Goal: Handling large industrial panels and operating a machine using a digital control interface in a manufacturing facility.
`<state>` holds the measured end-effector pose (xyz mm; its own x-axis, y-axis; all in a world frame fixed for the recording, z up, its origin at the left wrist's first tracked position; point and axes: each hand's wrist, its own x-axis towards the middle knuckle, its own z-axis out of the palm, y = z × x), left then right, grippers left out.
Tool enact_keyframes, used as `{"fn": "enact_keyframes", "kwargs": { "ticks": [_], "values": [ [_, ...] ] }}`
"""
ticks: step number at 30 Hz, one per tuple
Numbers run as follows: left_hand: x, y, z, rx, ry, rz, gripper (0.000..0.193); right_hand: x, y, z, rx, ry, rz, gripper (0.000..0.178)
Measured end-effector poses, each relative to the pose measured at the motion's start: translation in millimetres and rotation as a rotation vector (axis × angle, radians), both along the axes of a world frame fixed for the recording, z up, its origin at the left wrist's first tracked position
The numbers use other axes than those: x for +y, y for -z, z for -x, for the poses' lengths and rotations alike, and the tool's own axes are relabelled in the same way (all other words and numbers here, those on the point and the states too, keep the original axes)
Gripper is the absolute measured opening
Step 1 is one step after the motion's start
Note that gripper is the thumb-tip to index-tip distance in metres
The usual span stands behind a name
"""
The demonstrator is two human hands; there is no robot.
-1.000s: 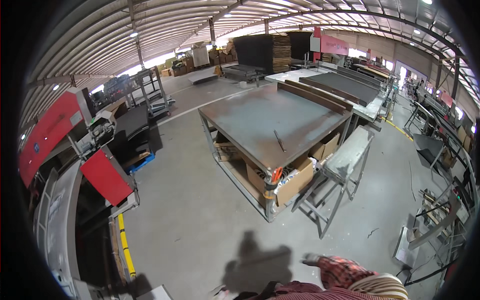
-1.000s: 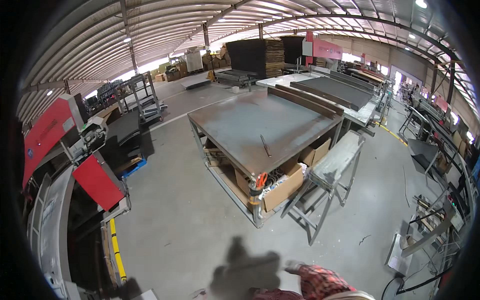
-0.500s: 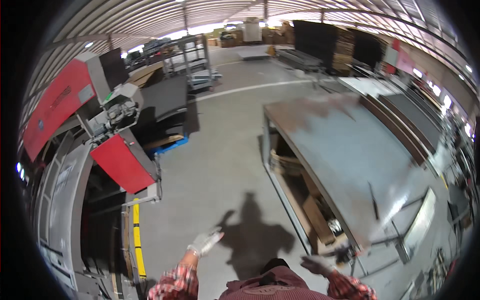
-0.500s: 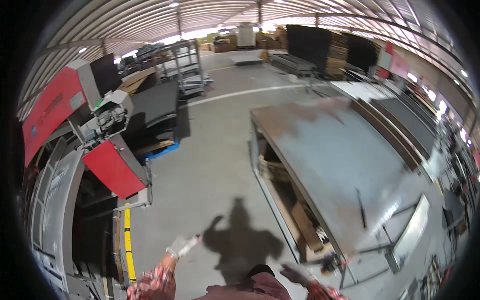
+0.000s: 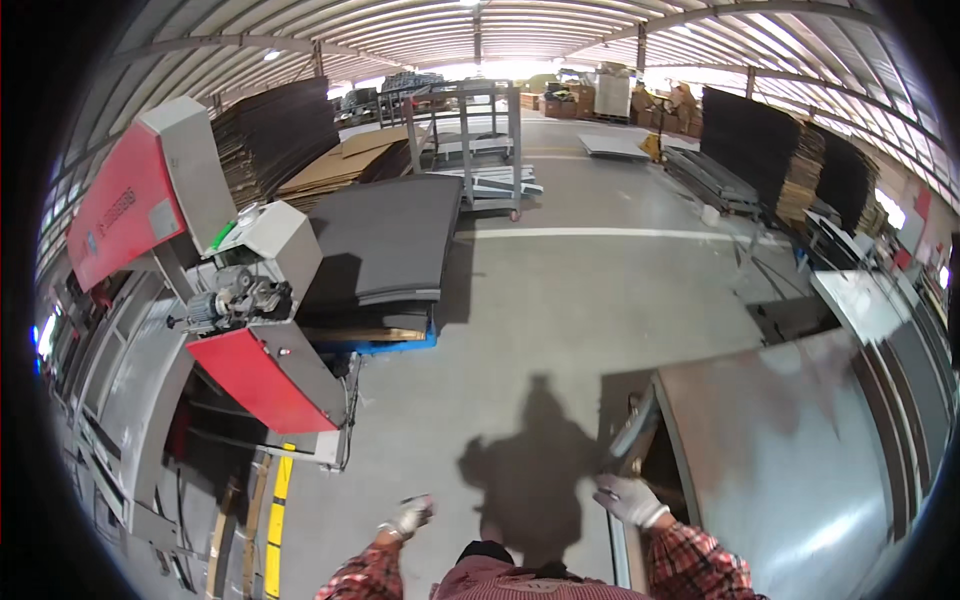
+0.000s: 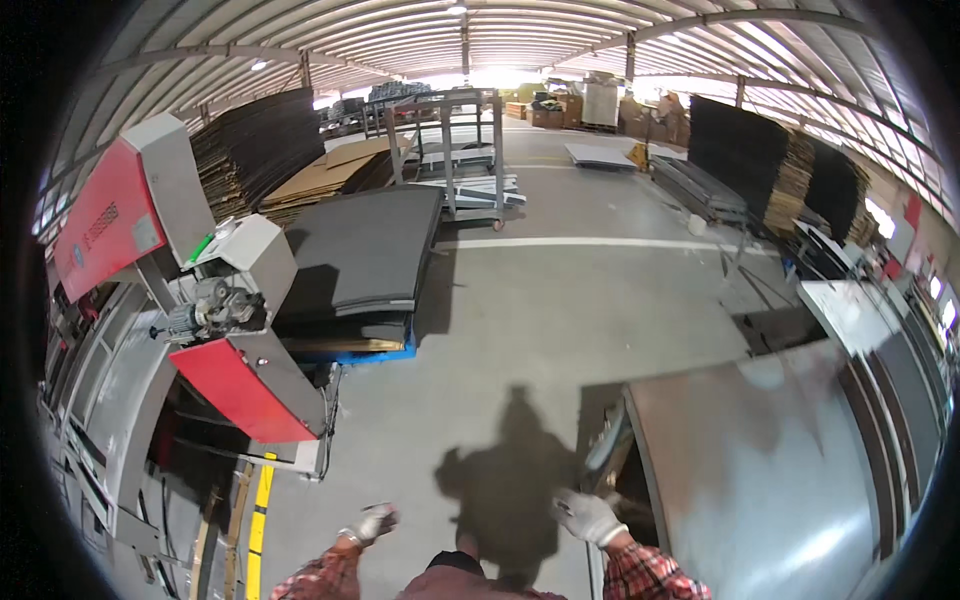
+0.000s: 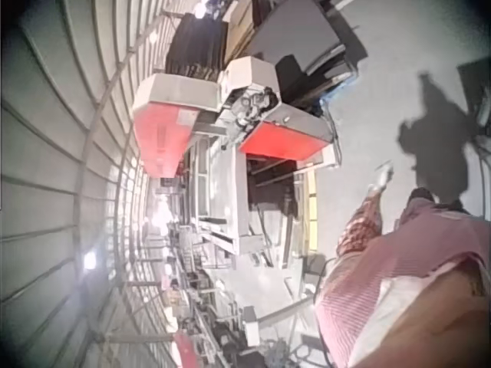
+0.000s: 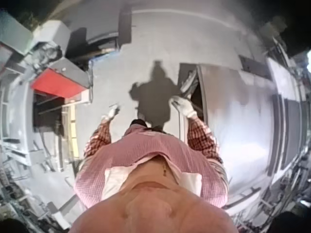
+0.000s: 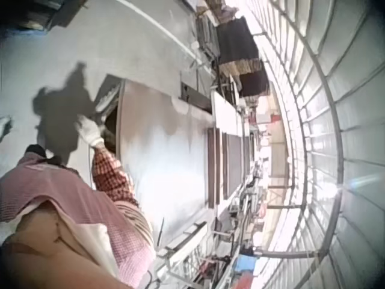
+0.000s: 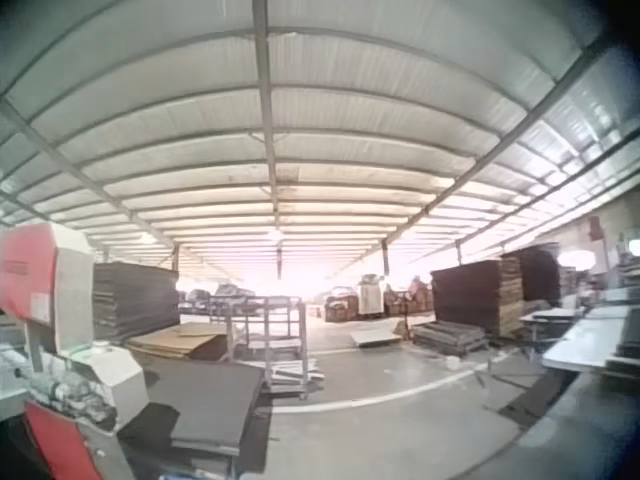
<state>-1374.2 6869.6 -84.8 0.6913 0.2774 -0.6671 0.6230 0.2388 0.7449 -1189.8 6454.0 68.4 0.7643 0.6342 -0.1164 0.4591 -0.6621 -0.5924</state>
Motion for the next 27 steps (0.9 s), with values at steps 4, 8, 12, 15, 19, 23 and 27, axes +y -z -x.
{"fn": "enact_keyframes", "kwargs": {
  "ticks": [4, 8, 12, 15, 19, 23, 27],
  "values": [
    [99, 56, -52, 0.072, -0.373, 0.127, 0.036, 71, 4, -170, -0.081, -0.119, 0.004, 0.037],
    [173, 104, -157, -0.166, -0.723, 0.379, 0.041, 96, 28, -259, -0.043, 0.014, -0.091, 0.035],
    [219, 77, -333, 0.044, -0.988, 0.098, 0.073, 33, 98, -336, 0.385, 0.020, 0.055, 0.039],
    [270, 63, -447, 0.004, -1.057, 0.093, 0.098, -67, 211, -401, 0.174, -0.193, 0.015, 0.037],
    [345, 128, -446, -0.425, -1.187, 0.095, 0.095, -158, 395, -589, 0.189, -0.756, 0.682, 0.053],
    [334, 90, -517, -0.142, -1.356, 0.075, 0.094, 75, 181, -741, 0.369, 0.033, 0.500, 0.049],
    [339, 85, -533, 0.129, -1.587, 0.244, 0.101, 317, 82, -890, 0.003, -0.326, 0.611, 0.043]
  ]
}}
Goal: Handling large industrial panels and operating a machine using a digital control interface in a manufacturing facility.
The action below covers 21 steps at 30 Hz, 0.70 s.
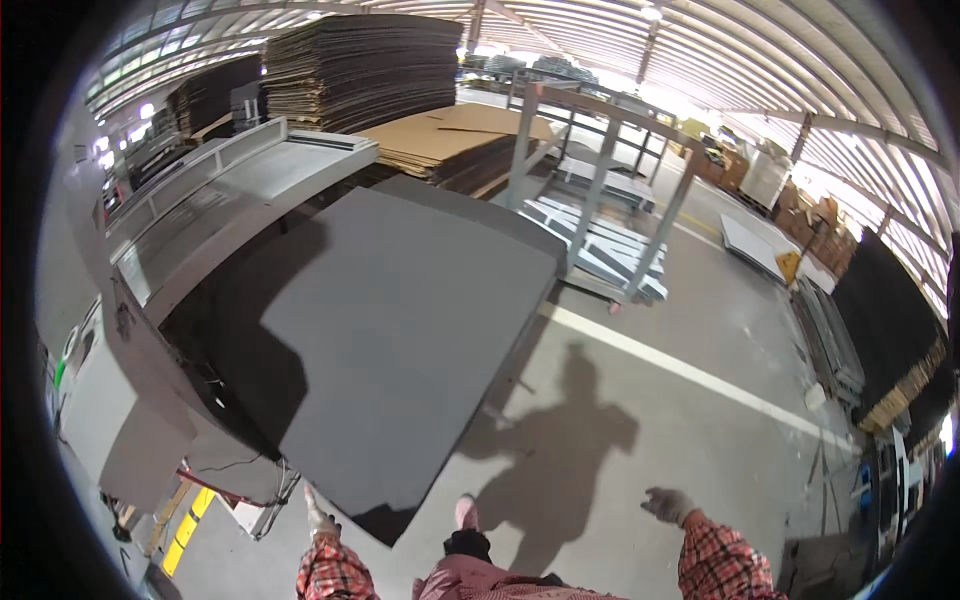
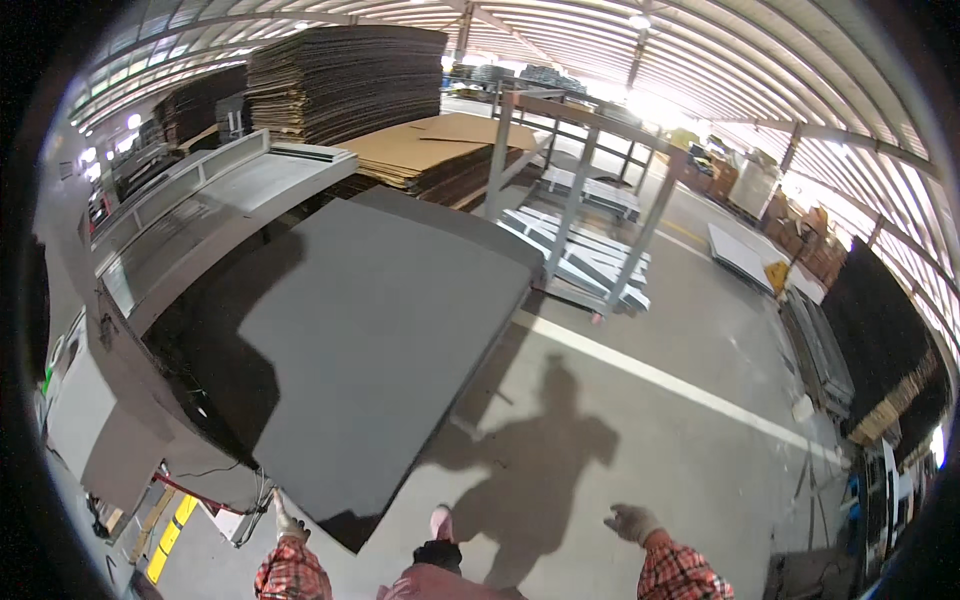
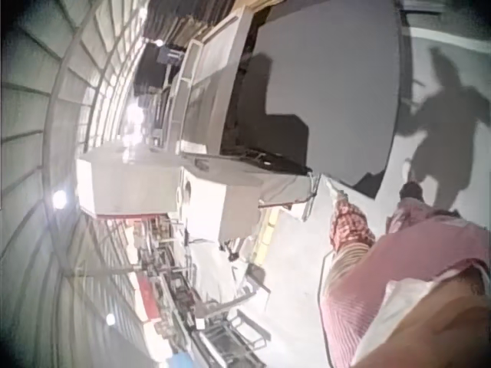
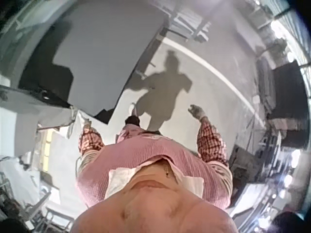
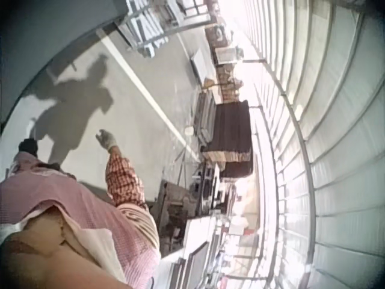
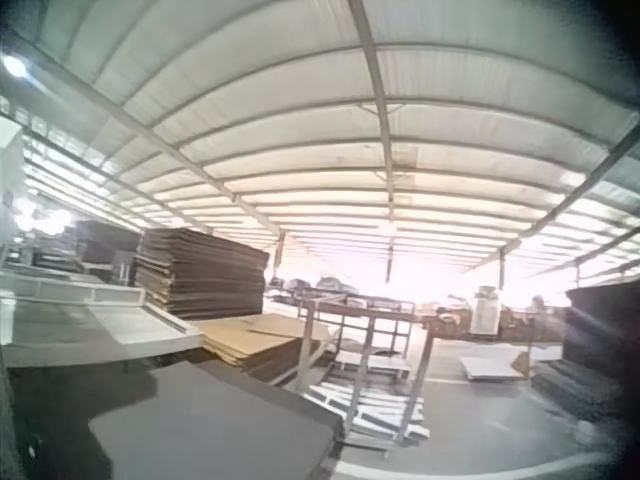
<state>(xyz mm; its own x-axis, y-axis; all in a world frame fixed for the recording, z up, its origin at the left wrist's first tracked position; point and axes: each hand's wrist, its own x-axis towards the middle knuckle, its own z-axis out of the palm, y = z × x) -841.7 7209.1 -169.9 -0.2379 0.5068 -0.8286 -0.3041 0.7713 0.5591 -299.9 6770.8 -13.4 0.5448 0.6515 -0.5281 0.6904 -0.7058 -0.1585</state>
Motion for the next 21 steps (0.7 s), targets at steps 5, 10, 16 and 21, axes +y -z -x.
{"fn": "enact_keyframes", "kwargs": {
  "ticks": [5, 10, 16, 21],
  "values": [
    [0, 11, -10, -0.531, 0.013, -0.495, 0.081, 199, -21, -116, 0.192, 0.083, -0.272, 0.036],
    [-12, -66, -20, -0.264, 0.033, -0.420, 0.079, 344, 20, -230, 0.050, -0.359, -0.542, 0.039],
    [-9, -122, -26, 0.090, -0.047, -0.293, 0.081, 596, 99, -388, -0.259, -0.199, -0.463, 0.073],
    [-14, -217, -50, 0.647, -0.181, -0.271, 0.061, 724, 66, -399, -0.139, -0.105, -0.418, 0.069]
  ]
}}
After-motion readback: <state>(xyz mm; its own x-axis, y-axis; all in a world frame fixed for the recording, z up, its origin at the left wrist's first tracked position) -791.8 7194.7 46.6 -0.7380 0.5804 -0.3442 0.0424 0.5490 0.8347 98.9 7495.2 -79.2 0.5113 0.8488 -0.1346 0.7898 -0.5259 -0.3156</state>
